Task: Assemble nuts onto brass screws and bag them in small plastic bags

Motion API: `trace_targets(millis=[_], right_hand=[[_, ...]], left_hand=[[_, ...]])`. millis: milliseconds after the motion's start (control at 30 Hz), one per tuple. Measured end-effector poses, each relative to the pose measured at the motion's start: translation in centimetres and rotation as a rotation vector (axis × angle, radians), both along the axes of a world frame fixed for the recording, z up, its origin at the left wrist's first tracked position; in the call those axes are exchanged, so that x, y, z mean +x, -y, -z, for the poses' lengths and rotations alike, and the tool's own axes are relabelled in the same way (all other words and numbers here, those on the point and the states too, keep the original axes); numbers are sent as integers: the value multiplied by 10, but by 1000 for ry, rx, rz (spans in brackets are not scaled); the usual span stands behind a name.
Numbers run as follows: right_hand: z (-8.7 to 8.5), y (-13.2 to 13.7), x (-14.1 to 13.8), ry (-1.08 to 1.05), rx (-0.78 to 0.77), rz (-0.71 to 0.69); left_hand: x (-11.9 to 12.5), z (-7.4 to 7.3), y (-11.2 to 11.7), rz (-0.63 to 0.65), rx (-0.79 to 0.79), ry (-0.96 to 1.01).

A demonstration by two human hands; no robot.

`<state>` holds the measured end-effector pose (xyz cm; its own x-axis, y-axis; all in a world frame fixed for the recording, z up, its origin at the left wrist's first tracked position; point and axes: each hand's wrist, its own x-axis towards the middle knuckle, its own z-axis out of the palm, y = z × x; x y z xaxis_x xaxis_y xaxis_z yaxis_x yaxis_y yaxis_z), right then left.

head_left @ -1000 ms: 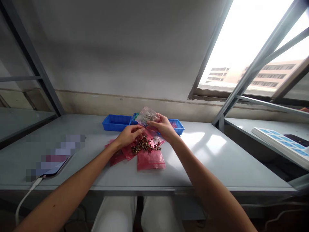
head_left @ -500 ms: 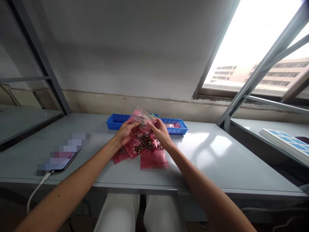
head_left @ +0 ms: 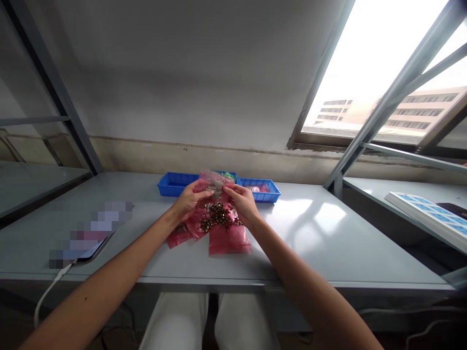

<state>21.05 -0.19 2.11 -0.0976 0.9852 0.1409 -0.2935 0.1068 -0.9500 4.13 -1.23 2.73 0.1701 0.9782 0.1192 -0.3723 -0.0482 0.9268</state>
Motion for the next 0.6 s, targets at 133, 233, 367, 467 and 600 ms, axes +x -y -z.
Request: trace_targets(millis=[133,233,367,467,600], right_hand=[[3,-2,-2,-15,98,71],[3,-3,-1,-12,108,74],[3,-3,1,18,108,77],[3,-4,2,21,96,79],[3,-6,4,15,81,108]], left_hand=[[2,3,-5,-91,35,-38],[1,7,-12,-202,111,-72],[-2,10,-18,-261,151,-128],[-4,10,-19,-279,152,-126],[-5,11,-17,-246,164,-140]])
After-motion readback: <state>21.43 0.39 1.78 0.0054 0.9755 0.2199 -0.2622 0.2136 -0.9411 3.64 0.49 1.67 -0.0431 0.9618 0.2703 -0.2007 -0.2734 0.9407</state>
